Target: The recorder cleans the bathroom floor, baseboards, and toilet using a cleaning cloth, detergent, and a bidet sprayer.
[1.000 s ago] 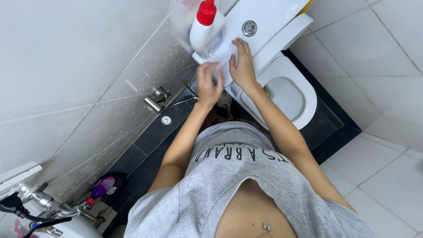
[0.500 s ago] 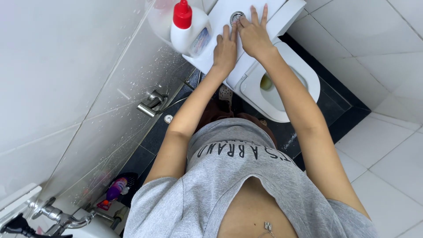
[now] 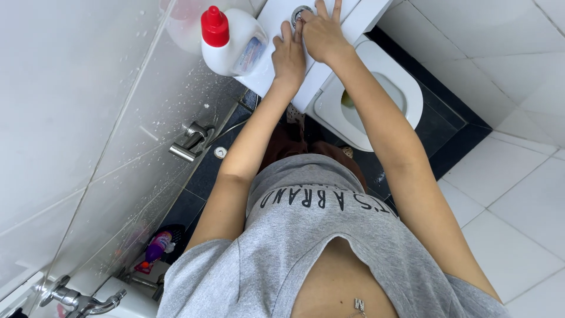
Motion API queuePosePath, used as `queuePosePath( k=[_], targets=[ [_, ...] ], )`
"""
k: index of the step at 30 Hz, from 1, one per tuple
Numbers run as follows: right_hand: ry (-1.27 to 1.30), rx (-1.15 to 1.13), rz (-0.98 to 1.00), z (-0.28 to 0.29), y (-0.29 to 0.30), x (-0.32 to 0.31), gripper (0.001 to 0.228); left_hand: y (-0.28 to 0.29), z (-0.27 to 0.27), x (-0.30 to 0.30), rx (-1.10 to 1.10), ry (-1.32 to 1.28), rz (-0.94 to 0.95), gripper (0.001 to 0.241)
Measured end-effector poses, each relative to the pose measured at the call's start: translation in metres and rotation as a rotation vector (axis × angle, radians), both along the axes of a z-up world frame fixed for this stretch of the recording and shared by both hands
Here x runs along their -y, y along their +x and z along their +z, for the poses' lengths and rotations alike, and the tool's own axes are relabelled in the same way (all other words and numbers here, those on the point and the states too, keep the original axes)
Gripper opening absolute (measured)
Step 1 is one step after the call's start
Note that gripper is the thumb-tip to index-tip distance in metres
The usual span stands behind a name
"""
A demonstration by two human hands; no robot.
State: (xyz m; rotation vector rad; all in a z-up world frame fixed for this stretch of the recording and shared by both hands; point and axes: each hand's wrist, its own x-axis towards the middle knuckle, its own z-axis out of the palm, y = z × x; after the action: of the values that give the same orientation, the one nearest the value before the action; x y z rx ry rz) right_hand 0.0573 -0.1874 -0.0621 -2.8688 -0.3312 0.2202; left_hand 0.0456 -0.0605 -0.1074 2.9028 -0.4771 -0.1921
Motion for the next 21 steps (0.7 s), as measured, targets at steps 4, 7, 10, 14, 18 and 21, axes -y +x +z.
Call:
queuePosePath(
  k=[4, 7, 10, 14, 18, 21],
  targets=[
    [0.054, -0.186, -0.015, 0.015, 0.008, 0.003, 0.021, 0.009, -0.002, -0.009, 0.01, -0.013, -0.027, 0.074],
    [0.005, -0.177, 0.012, 0.017, 0.011, 0.006, 0.02, 0.013, -0.003, -0.007, 0.044, 0.008, -0.052, 0.082],
    [0.06, -0.189, -0.02, 0.006, 0.012, 0.005, 0.026, 0.009, -0.021, -0.004, 0.071, 0.038, -0.029, 0.077],
    [-0.021, -0.159, 0.039, -0.016, 0.013, 0.007, 0.023, 0.009, -0.016, -0.005, 0.054, 0.057, -0.022, 0.08],
    [-0.007, -0.136, 0.051, 0.001, 0.006, 0.005, 0.027, 0.01, -0.012, -0.009, 0.03, 0.017, -0.042, 0.084],
    [0.266, -0.054, 0.024, 0.004, -0.004, 0.019, 0.041, 0.01, 0.006, -0.013, 0.051, -0.058, -0.085, 0.088]
  ],
)
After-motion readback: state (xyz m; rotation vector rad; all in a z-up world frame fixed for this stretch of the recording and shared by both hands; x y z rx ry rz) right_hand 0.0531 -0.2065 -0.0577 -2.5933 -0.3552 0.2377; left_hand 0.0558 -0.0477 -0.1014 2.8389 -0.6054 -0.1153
